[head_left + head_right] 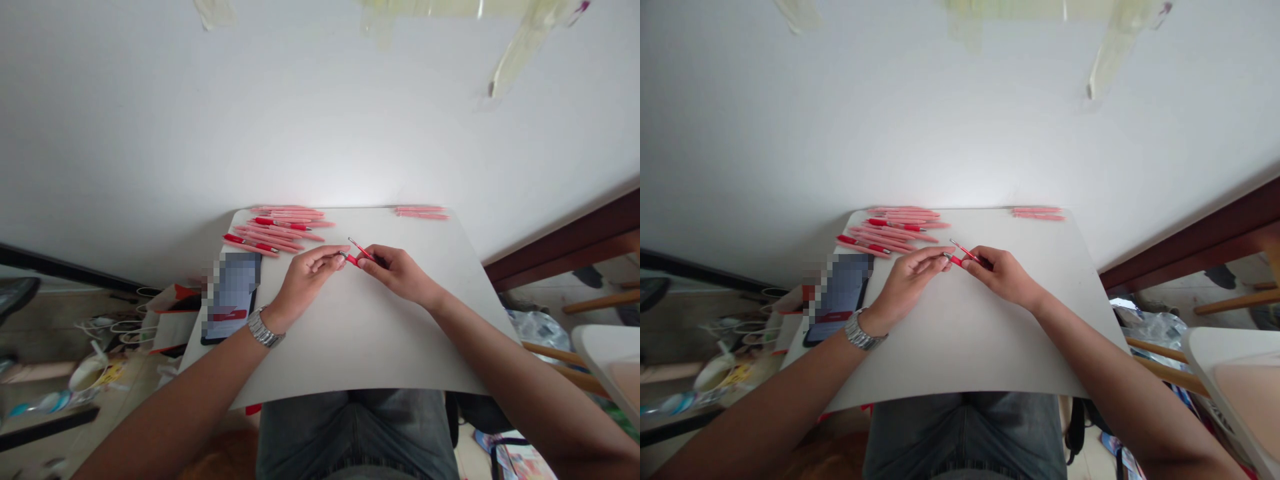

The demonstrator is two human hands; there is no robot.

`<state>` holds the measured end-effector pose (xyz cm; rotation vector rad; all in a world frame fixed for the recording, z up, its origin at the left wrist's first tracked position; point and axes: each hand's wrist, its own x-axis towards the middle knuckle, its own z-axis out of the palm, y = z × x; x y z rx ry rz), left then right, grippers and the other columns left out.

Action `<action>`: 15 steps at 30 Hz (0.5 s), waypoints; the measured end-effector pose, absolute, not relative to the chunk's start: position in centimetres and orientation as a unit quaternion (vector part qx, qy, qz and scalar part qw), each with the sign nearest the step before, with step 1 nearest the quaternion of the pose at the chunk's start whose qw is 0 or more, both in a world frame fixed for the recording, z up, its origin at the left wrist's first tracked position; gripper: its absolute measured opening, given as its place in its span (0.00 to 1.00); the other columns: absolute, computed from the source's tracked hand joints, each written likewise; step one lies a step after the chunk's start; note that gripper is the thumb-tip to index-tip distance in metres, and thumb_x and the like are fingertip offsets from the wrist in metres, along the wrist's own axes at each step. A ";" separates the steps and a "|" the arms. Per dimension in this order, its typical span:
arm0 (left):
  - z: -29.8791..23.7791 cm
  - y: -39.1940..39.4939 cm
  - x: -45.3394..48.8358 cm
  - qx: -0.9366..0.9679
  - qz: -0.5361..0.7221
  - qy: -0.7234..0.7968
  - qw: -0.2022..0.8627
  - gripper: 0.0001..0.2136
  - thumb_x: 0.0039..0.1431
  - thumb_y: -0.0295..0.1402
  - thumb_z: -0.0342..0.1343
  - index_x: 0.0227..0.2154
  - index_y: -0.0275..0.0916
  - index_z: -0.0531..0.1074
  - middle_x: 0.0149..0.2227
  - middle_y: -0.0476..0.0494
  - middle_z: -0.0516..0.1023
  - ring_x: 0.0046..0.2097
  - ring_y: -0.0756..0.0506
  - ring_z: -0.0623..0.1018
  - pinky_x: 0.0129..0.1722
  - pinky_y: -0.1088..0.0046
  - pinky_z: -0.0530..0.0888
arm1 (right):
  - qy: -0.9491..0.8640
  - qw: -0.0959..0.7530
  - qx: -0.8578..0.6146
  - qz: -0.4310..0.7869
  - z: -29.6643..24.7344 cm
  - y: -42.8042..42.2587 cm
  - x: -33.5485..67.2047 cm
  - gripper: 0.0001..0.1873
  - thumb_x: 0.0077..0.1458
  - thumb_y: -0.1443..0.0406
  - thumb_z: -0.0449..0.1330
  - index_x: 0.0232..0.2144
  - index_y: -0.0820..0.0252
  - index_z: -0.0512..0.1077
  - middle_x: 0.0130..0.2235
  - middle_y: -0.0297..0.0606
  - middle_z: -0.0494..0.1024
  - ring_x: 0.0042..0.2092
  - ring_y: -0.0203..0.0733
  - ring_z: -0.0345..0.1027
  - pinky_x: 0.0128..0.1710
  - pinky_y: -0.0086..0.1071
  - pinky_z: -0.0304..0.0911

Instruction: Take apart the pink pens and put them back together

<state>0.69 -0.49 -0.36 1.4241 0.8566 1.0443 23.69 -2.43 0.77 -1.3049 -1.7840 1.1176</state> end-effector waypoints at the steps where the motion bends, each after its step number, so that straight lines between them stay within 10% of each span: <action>1: -0.3 -0.5 0.7 0.608 0.442 0.359 0.554 0.15 0.65 0.42 0.66 0.50 0.40 0.82 0.47 0.40 0.86 0.47 0.43 0.84 0.53 0.64 0.80 | -0.681 0.327 -0.494 0.431 0.8 -2.4 23.7 0.22 0.68 0.46 0.59 0.34 0.58 0.71 0.27 0.28 0.59 0.29 0.35 0.49 0.28 0.32 0.47; 15: -0.4 0.0 0.6 0.631 0.462 0.364 0.506 0.10 0.68 0.41 0.63 0.40 0.39 0.76 0.39 0.44 0.80 0.41 0.46 0.82 0.45 0.69 0.80 | -0.676 0.343 -0.508 0.410 1.2 -2.4 24.0 0.25 0.70 0.46 0.55 0.47 0.57 0.79 0.28 0.30 0.62 0.29 0.35 0.50 0.29 0.33 0.50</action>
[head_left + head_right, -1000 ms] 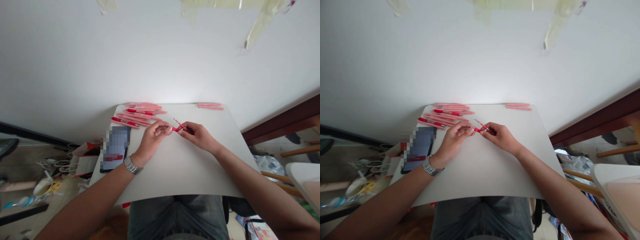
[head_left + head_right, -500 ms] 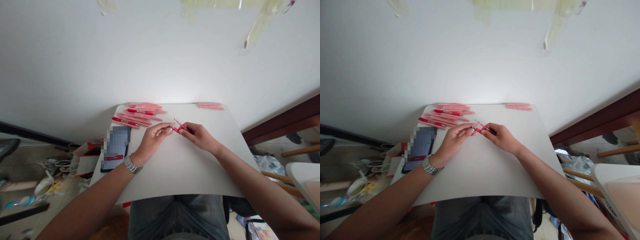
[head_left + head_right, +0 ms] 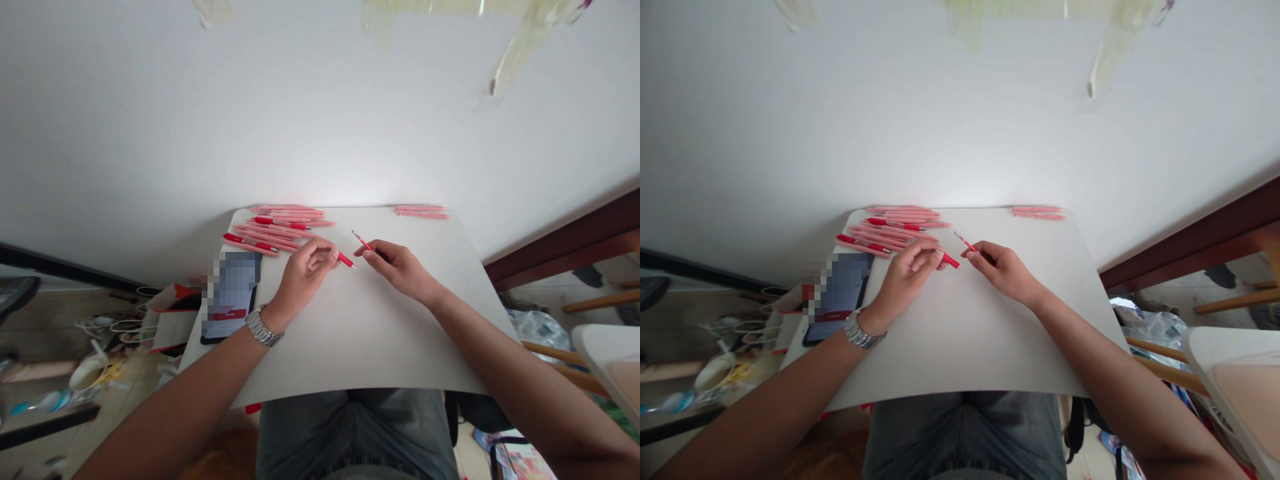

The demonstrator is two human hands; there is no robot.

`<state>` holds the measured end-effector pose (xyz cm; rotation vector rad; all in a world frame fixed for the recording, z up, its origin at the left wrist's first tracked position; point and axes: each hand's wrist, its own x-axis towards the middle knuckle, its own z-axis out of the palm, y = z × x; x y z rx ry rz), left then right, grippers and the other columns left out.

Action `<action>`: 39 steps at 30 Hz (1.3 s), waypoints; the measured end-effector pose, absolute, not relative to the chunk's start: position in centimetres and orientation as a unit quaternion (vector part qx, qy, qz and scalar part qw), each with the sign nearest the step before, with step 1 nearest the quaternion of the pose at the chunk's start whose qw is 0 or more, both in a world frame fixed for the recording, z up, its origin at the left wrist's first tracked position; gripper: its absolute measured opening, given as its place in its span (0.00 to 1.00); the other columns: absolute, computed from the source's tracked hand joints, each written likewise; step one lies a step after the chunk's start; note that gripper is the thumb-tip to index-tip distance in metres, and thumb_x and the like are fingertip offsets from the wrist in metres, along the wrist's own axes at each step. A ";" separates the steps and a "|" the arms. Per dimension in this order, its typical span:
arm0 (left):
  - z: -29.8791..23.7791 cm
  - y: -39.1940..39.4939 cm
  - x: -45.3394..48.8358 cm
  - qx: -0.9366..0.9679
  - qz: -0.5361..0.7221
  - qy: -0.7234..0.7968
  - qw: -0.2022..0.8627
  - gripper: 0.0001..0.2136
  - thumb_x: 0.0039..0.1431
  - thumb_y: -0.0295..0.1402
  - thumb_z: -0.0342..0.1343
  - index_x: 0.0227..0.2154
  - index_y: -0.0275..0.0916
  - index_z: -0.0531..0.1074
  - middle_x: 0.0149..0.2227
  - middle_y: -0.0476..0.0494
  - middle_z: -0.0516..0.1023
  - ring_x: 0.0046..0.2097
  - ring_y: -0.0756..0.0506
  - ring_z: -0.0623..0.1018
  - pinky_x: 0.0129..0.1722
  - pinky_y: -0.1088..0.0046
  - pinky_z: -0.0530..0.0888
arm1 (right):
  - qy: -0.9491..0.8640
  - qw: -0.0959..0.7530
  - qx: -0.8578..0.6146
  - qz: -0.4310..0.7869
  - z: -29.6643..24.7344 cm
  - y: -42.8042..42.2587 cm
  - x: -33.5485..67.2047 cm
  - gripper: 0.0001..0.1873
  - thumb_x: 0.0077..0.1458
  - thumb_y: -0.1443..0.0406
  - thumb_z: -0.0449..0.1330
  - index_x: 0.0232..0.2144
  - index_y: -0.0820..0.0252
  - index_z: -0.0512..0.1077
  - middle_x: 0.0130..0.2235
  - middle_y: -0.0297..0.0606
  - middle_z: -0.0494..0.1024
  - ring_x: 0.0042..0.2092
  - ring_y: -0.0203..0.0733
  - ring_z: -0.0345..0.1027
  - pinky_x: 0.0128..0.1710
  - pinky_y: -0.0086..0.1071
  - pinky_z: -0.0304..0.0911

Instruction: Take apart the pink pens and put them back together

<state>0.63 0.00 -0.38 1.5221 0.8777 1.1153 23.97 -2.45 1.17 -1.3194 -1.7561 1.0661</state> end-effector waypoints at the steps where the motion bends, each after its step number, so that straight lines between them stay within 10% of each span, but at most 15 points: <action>1: -0.6 0.2 0.5 0.637 0.457 0.370 0.498 0.10 0.67 0.41 0.63 0.40 0.39 0.76 0.39 0.44 0.80 0.41 0.46 0.83 0.44 0.70 0.80 | -0.676 0.342 -0.512 0.405 1.2 -2.4 24.0 0.25 0.70 0.46 0.55 0.49 0.57 0.79 0.28 0.30 0.63 0.28 0.36 0.51 0.29 0.33 0.50; 16: -1.3 0.4 -0.2 0.821 0.319 0.409 0.239 0.05 0.67 0.35 0.62 0.43 0.43 0.79 0.38 0.45 0.80 0.38 0.44 0.80 0.40 0.67 0.75 | -0.700 0.327 -0.529 0.350 0.9 -2.3 23.9 0.24 0.70 0.47 0.55 0.46 0.58 0.80 0.27 0.31 0.65 0.29 0.37 0.52 0.29 0.33 0.51; 39: -0.2 -0.2 0.3 0.720 0.424 0.394 0.383 0.08 0.69 0.38 0.61 0.44 0.41 0.80 0.43 0.42 0.83 0.44 0.44 0.82 0.48 0.67 0.79 | -0.667 0.358 -0.468 0.455 1.3 -2.8 23.9 0.22 0.73 0.54 0.53 0.58 0.57 0.76 0.35 0.36 0.71 0.36 0.40 0.63 0.39 0.36 0.63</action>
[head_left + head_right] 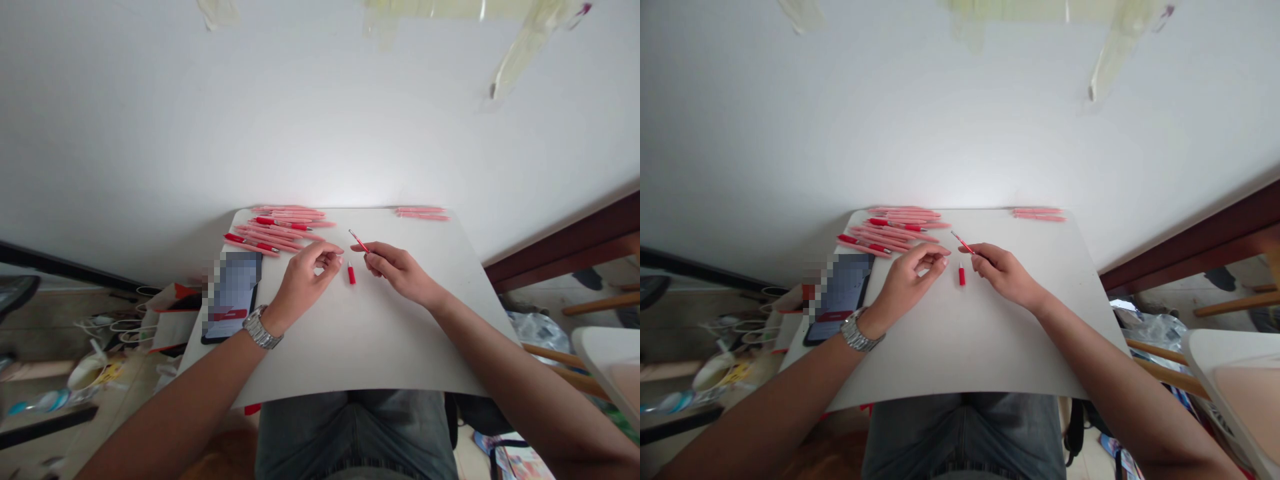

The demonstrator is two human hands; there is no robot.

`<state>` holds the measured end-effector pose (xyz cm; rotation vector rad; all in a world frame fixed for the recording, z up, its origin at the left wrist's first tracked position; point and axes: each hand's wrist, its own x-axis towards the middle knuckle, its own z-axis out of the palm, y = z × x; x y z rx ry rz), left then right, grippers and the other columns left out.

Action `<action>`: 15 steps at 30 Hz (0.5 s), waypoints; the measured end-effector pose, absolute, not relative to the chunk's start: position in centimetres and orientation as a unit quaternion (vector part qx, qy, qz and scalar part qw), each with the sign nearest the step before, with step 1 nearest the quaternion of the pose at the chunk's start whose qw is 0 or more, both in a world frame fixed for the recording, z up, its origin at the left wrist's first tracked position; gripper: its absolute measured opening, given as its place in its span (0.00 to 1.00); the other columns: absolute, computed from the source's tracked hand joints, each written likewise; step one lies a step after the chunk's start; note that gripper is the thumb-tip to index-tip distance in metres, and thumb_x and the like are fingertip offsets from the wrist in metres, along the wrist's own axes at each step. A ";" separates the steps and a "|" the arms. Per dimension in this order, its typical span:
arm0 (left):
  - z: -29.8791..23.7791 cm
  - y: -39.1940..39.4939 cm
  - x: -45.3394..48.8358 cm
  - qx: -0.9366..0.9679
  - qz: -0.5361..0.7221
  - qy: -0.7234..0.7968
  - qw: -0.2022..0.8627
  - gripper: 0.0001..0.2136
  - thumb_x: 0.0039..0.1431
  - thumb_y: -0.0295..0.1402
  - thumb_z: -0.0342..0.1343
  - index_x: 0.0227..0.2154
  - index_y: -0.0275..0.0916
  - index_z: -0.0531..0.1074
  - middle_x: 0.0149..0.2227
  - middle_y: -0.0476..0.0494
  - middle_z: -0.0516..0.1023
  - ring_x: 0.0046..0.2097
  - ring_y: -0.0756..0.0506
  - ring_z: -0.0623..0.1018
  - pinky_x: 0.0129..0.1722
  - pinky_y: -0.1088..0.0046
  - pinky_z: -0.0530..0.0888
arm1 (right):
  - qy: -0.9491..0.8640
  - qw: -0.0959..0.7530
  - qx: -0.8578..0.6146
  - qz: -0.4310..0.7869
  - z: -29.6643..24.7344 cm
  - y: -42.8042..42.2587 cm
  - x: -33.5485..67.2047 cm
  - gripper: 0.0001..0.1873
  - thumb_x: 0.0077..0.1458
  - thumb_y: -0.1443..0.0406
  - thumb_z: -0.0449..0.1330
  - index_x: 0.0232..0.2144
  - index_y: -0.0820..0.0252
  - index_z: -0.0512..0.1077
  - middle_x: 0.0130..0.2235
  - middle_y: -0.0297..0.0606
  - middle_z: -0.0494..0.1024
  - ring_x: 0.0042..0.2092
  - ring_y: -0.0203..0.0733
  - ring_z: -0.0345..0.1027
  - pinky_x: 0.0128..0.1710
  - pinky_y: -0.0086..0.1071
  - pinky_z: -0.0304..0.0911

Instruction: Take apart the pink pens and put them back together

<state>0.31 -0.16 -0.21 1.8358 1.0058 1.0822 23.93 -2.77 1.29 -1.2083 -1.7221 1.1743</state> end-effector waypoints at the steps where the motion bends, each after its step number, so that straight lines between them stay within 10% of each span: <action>1: -0.2 -0.2 0.4 0.703 0.429 0.394 0.410 0.08 0.68 0.38 0.62 0.45 0.41 0.80 0.43 0.42 0.83 0.44 0.44 0.82 0.47 0.67 0.79 | -0.669 0.362 -0.459 0.459 1.3 -2.8 23.9 0.22 0.73 0.55 0.52 0.58 0.57 0.76 0.36 0.36 0.71 0.37 0.40 0.64 0.40 0.36 0.64; 15: 0.3 -1.1 1.2 0.645 0.427 0.323 0.546 0.09 0.66 0.37 0.65 0.43 0.36 0.80 0.41 0.41 0.83 0.43 0.46 0.83 0.46 0.70 0.81 | -0.683 0.398 -0.384 0.476 -0.5 -3.3 22.4 0.32 0.72 0.57 0.58 0.73 0.52 0.59 0.41 0.37 0.76 0.41 0.41 0.70 0.43 0.37 0.69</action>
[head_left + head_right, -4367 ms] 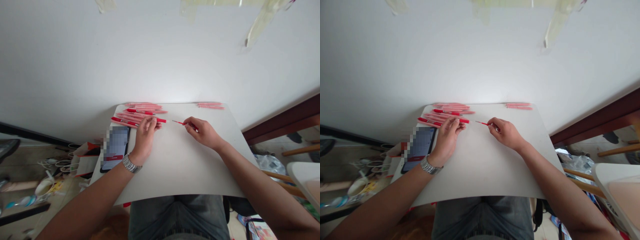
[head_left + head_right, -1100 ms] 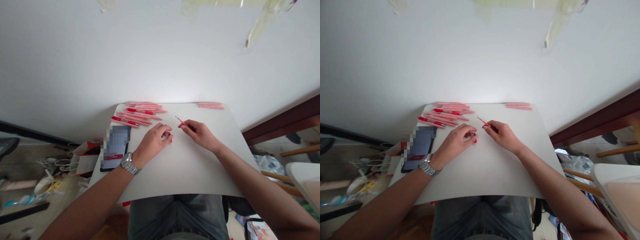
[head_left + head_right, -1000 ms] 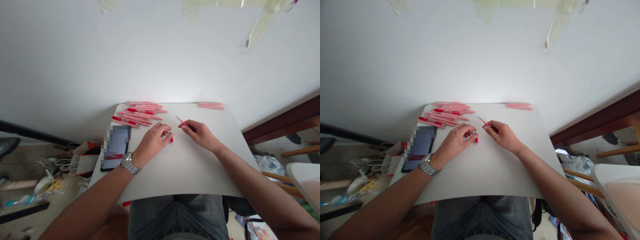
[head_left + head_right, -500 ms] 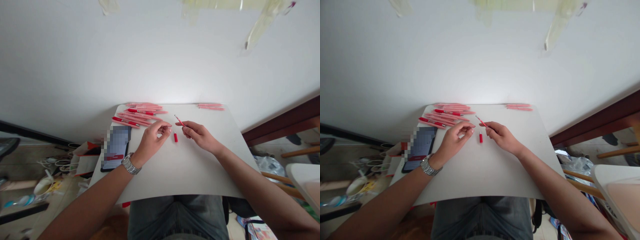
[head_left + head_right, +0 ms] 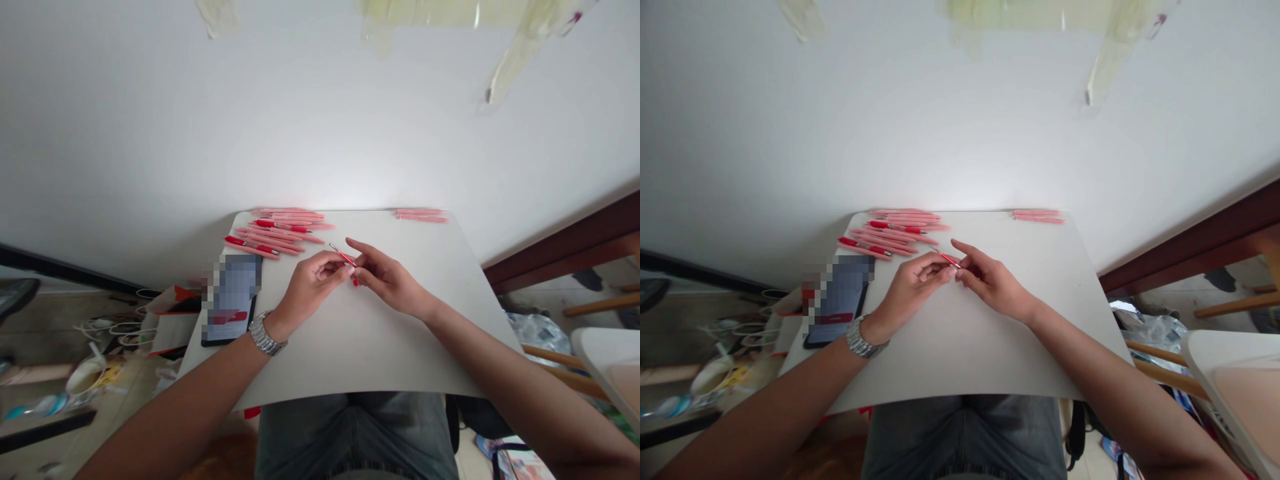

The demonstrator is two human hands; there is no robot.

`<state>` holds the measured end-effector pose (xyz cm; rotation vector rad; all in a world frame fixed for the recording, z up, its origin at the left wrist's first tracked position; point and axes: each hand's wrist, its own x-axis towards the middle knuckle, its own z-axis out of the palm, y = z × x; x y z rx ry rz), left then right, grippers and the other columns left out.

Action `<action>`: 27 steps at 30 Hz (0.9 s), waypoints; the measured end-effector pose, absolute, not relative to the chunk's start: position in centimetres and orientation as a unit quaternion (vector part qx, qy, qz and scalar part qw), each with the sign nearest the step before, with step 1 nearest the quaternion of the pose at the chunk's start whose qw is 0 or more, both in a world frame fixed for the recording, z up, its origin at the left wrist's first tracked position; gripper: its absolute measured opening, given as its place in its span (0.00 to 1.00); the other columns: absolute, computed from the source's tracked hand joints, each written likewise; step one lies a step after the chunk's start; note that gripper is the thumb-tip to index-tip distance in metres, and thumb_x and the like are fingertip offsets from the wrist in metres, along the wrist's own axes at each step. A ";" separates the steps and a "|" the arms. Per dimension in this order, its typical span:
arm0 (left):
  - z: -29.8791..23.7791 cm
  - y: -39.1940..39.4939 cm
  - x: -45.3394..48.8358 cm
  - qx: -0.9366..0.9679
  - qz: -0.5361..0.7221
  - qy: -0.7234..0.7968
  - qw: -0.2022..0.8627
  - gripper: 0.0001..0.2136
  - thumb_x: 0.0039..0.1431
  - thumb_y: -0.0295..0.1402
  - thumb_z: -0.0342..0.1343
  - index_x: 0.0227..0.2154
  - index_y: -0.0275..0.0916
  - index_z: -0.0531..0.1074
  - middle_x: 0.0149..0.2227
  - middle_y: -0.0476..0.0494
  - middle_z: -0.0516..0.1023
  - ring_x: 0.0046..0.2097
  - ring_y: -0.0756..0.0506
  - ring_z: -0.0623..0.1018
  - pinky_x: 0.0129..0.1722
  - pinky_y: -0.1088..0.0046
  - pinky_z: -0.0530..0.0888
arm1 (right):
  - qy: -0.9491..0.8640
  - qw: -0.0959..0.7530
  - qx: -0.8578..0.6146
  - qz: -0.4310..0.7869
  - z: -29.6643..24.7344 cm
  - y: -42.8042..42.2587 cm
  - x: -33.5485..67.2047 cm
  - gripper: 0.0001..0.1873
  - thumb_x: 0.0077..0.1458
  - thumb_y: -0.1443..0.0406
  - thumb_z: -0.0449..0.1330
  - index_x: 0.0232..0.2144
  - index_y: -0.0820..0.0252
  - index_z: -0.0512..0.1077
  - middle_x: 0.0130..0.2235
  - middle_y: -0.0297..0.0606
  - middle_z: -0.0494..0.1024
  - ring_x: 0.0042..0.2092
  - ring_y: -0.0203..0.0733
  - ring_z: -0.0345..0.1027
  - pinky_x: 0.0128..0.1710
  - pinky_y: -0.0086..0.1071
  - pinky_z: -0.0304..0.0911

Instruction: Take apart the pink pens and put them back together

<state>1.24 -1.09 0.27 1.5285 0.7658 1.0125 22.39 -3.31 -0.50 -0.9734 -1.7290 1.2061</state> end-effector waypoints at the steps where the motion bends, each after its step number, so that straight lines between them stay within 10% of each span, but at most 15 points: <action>1: 0.3 -1.1 1.2 0.644 0.427 0.319 0.548 0.09 0.67 0.37 0.65 0.43 0.36 0.80 0.41 0.41 0.84 0.43 0.46 0.83 0.46 0.70 0.81 | -0.681 0.400 -0.384 0.478 -0.5 -3.3 22.3 0.31 0.72 0.57 0.58 0.72 0.52 0.59 0.41 0.37 0.76 0.41 0.41 0.71 0.43 0.37 0.69; 27: 1.3 -2.0 0.9 0.745 0.357 0.332 0.456 0.06 0.71 0.35 0.59 0.41 0.39 0.78 0.38 0.45 0.82 0.41 0.48 0.82 0.45 0.72 0.78 | -0.601 0.483 -0.385 0.507 1.8 -3.3 22.7 0.17 0.64 0.53 0.67 0.50 0.54 0.78 0.38 0.36 0.78 0.37 0.39 0.72 0.38 0.36 0.73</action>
